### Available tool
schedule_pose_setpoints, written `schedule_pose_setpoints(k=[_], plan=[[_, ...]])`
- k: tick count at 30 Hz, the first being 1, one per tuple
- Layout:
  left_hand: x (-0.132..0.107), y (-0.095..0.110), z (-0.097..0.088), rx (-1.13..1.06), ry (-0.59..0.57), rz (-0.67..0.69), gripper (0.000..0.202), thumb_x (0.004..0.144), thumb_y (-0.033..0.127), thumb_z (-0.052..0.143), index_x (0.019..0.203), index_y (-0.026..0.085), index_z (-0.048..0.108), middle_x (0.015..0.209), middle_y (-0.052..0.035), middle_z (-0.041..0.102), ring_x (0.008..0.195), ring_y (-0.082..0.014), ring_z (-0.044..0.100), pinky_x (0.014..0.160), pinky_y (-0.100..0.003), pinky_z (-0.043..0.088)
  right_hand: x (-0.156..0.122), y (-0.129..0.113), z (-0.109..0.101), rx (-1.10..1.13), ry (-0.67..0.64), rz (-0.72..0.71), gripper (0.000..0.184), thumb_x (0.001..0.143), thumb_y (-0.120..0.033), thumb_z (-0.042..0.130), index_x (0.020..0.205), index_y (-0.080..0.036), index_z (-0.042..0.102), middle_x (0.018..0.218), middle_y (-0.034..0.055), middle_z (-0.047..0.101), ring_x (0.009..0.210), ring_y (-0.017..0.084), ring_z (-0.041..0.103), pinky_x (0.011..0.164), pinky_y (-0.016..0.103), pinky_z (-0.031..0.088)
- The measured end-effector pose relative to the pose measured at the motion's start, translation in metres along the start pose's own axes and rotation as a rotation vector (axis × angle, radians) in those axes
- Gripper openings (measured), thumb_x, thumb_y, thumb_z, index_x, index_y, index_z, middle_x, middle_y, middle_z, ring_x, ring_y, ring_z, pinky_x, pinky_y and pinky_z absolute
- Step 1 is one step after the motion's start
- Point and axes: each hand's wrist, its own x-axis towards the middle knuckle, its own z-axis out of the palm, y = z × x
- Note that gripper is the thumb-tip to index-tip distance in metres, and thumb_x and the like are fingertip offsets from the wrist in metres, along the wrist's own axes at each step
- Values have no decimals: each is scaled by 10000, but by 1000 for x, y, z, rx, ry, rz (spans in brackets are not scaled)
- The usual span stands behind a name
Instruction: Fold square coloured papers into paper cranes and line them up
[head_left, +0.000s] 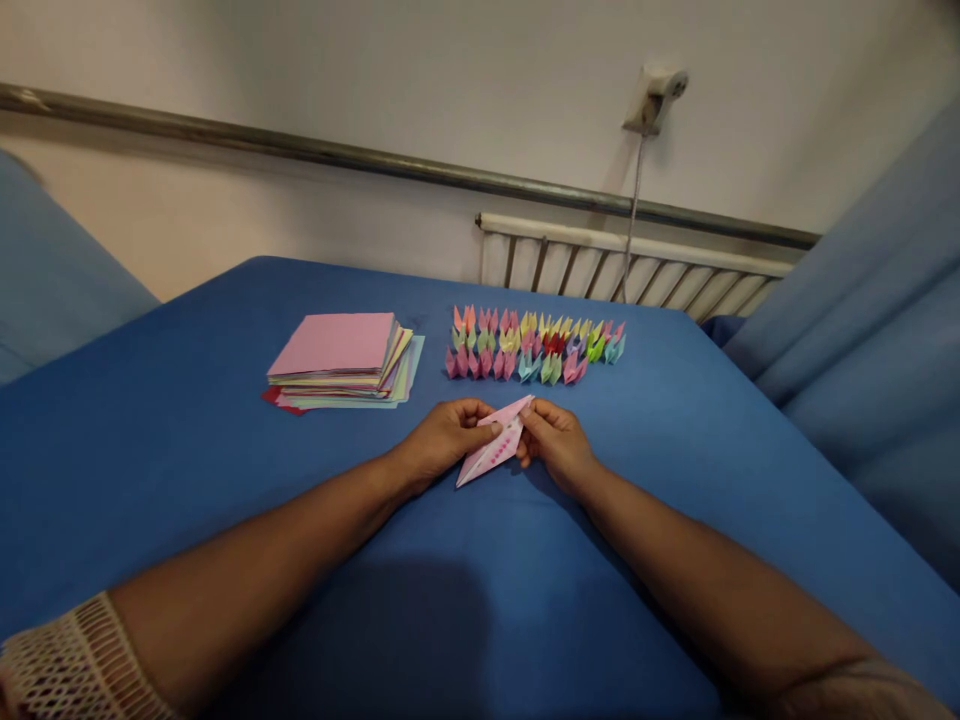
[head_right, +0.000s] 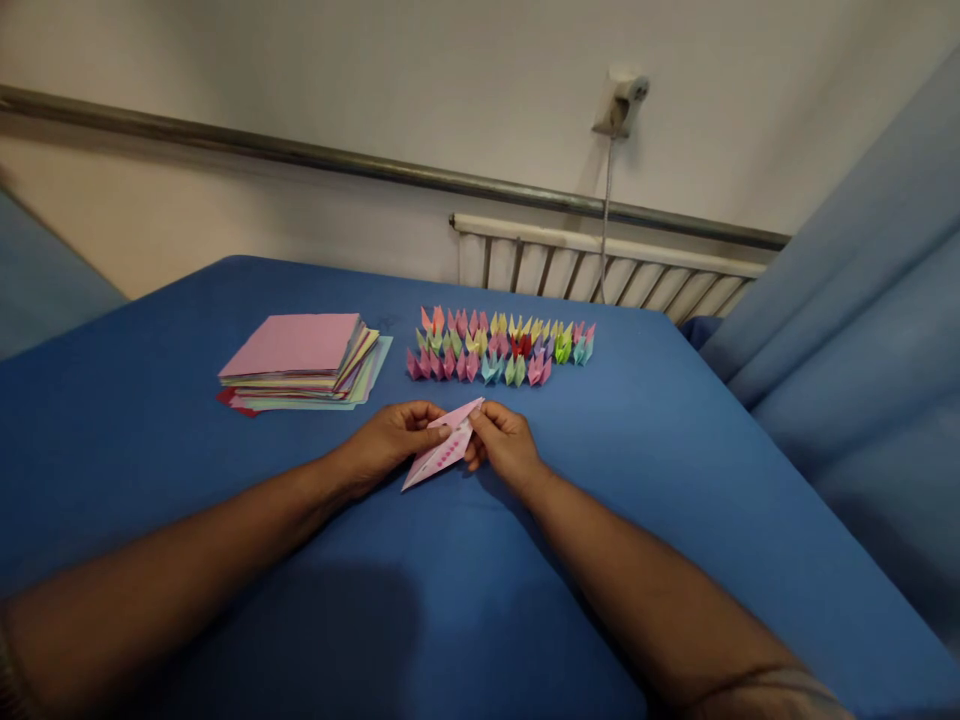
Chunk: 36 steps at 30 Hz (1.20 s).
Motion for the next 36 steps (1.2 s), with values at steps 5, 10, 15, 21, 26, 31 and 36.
schedule_pose_setpoints(k=[5, 10, 15, 21, 26, 31, 36], plan=[[-1, 2, 2, 67, 36, 27, 332, 589, 377, 762, 762, 133, 617, 631, 16, 607, 527, -92, 497, 513, -201, 354, -1, 0, -2, 32, -23, 6, 345, 755, -520, 642, 762, -184, 562, 522, -37, 584, 422, 89, 522, 421, 198, 455], [-1, 3, 2, 147, 61, 32, 269, 603, 339, 728, 751, 142, 621, 597, 26, 589, 509, -93, 475, 481, -196, 332, -2, -3, -3, 22, -29, -47, 342, 764, -521, 640, 794, -189, 561, 537, -38, 593, 455, 97, 550, 442, 200, 462], [0, 1, 0, 115, -2, 42, 281, 641, 363, 719, 780, 142, 615, 643, 9, 608, 550, -105, 504, 505, -206, 361, 1, -3, 0, -80, 91, -107, 391, 728, -565, 660, 734, -196, 534, 454, -61, 552, 366, 80, 475, 384, 189, 395], [-1, -1, 2, 107, -49, 27, 342, 603, 385, 763, 791, 144, 610, 640, 25, 587, 552, -100, 486, 505, -203, 345, -2, -4, 2, -183, 110, -143, 382, 776, -543, 630, 661, -194, 525, 441, -60, 531, 360, 71, 450, 391, 193, 376], [-1, -1, 1, 147, -53, -5, 337, 591, 388, 753, 775, 149, 602, 593, 39, 557, 514, -94, 449, 475, -198, 305, -1, -6, -4, -52, 48, -68, 474, 831, -610, 515, 666, -167, 560, 477, -25, 559, 363, 76, 476, 380, 192, 388], [0, 1, -2, 173, -38, -18, 362, 583, 391, 751, 794, 140, 597, 600, 39, 553, 521, -93, 442, 475, -193, 297, -1, -7, -8, 11, 28, -107, 409, 808, -559, 569, 788, -152, 606, 591, -6, 623, 445, 88, 546, 417, 191, 432], [-2, 4, -2, 175, -63, -31, 378, 593, 394, 750, 816, 137, 585, 619, 34, 552, 536, -92, 442, 488, -196, 307, -2, -8, -5, -121, 63, -148, 272, 746, -424, 663, 801, -167, 595, 491, -54, 573, 392, 74, 484, 407, 182, 406]])
